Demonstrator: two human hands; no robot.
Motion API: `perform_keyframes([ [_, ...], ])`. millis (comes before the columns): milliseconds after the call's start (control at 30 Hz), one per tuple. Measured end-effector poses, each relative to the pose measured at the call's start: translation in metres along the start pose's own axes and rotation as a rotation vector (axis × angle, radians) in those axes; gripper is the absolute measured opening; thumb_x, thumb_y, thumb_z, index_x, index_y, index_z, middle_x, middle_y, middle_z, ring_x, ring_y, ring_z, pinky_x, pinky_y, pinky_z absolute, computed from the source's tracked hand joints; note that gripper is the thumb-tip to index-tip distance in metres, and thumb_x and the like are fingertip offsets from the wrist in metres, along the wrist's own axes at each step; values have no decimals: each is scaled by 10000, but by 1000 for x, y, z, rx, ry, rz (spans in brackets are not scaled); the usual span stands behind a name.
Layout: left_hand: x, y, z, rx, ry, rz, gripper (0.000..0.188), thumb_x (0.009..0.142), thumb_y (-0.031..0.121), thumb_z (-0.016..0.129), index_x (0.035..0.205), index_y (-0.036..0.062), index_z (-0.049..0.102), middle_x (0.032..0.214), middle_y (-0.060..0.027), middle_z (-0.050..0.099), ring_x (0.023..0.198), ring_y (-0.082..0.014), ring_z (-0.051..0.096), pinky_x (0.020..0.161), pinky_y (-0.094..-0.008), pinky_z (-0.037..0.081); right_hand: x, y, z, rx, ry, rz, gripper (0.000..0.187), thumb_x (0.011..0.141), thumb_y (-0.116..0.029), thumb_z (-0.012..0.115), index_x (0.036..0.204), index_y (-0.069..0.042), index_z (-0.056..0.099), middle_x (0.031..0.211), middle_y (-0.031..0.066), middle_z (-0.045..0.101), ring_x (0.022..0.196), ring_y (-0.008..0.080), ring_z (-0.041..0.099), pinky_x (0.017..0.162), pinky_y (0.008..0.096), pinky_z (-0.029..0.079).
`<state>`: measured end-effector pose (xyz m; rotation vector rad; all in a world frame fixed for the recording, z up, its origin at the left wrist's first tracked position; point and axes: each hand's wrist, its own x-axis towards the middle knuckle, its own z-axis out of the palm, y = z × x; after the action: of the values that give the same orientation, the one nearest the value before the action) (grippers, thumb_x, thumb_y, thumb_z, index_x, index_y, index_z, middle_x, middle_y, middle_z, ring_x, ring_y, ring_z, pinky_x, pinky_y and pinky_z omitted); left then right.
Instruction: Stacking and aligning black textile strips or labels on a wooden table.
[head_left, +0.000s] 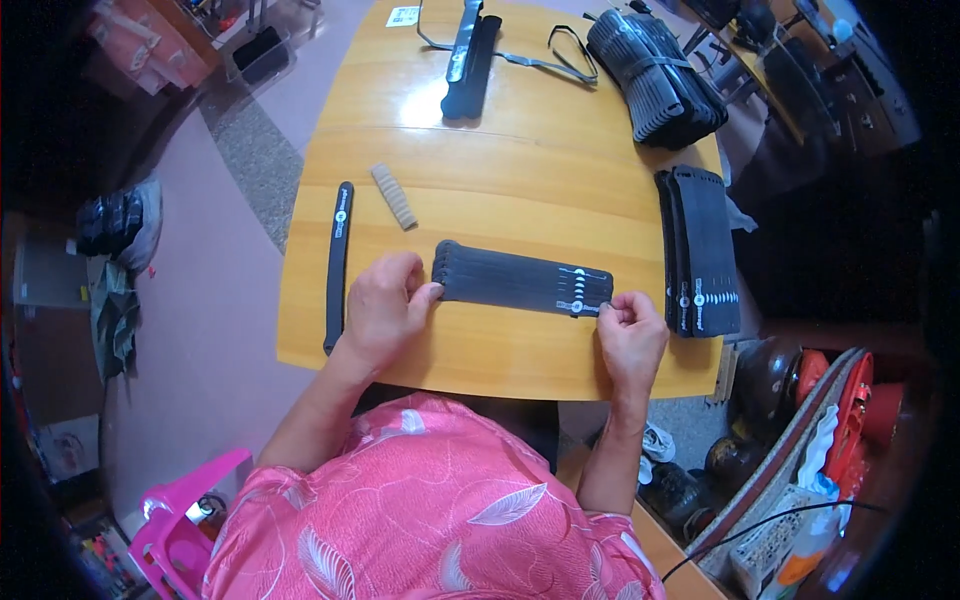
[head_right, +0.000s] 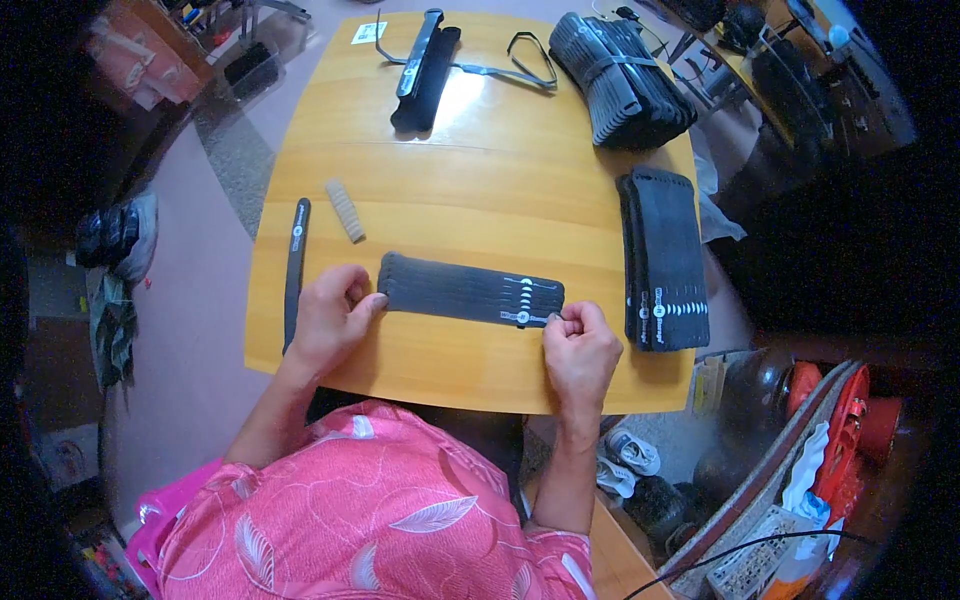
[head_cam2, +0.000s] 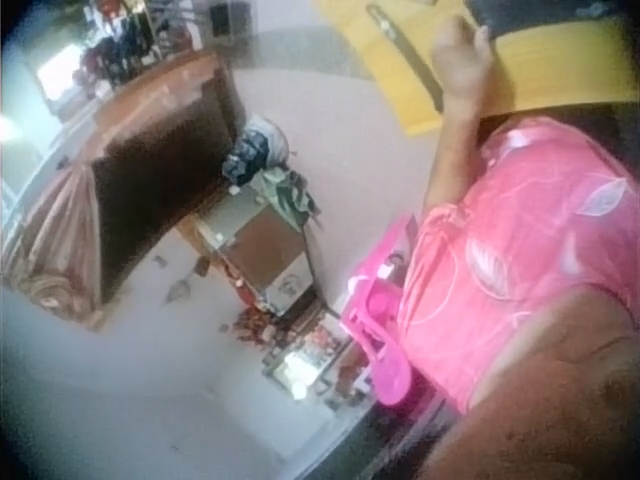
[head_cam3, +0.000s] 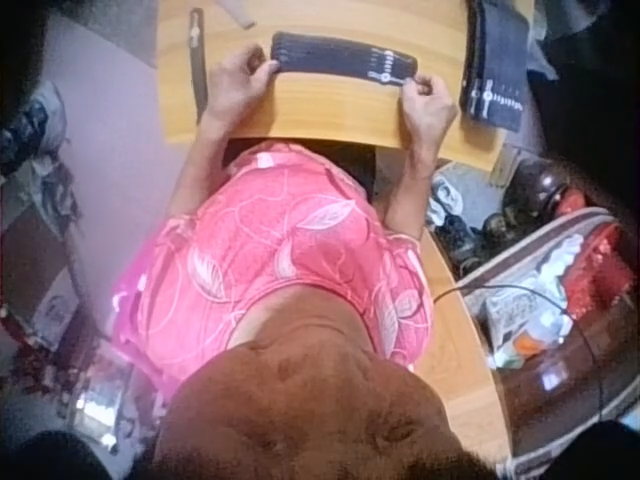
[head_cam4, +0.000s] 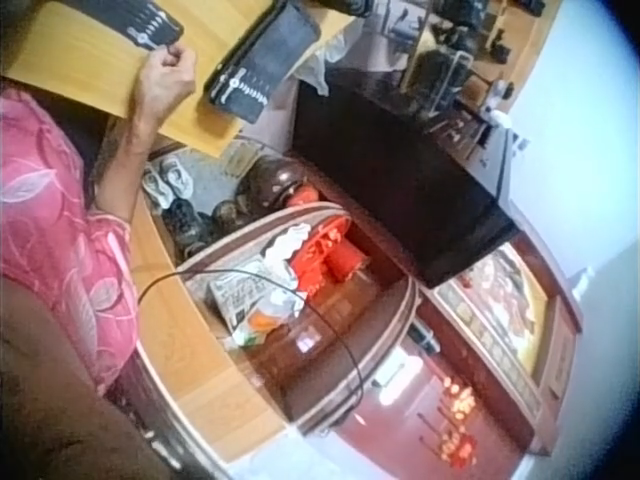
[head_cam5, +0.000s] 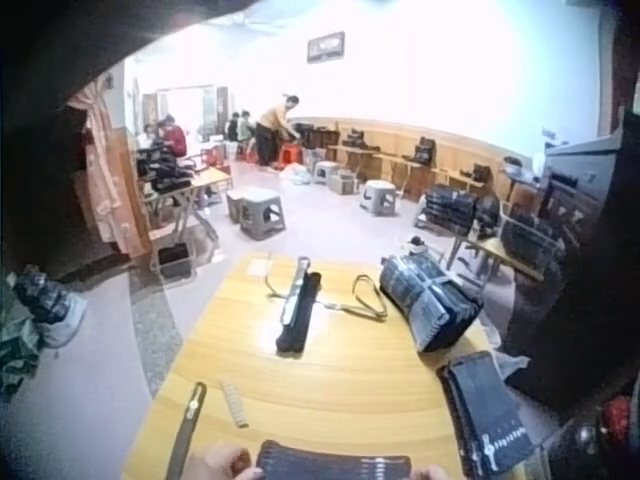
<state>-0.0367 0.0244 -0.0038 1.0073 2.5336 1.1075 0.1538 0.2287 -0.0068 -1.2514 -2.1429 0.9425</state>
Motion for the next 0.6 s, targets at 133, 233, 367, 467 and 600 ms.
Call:
perform_keyframes([
  [133,-3,-6,0,40,56,69,243,694,132,752,771,25,547,673,-111,516,608,-279,523,545,-361,413,-2,-4,-5,-110,-23,-5,82,722,-37,645,772,-6,587,517,57,503,478,113,506,486,284,418],
  [233,-4,-11,-1,-29,80,103,211,723,98,732,848,14,583,688,-124,531,620,-268,545,553,-345,439,-4,-6,-5,-267,-5,-41,131,729,-71,673,794,-14,574,623,104,561,558,223,567,535,342,449],
  [367,-14,5,3,-69,143,303,202,759,32,683,938,7,595,788,-154,564,666,-297,573,575,-365,471,-13,-25,7,-292,117,-317,133,765,-96,675,818,-29,574,727,130,578,677,314,591,598,401,459],
  [467,-10,9,14,-33,156,465,156,777,28,650,915,9,578,819,-160,566,710,-327,578,600,-396,481,-18,-50,29,-111,-98,-492,118,782,-101,666,797,-37,569,711,120,564,648,302,583,590,406,455],
  [600,0,-17,18,83,99,297,82,818,68,604,866,15,564,844,-174,578,749,-345,584,634,-386,482,-5,-48,29,-132,-311,-288,190,750,-138,711,735,-37,550,657,103,535,589,260,542,555,361,434],
])
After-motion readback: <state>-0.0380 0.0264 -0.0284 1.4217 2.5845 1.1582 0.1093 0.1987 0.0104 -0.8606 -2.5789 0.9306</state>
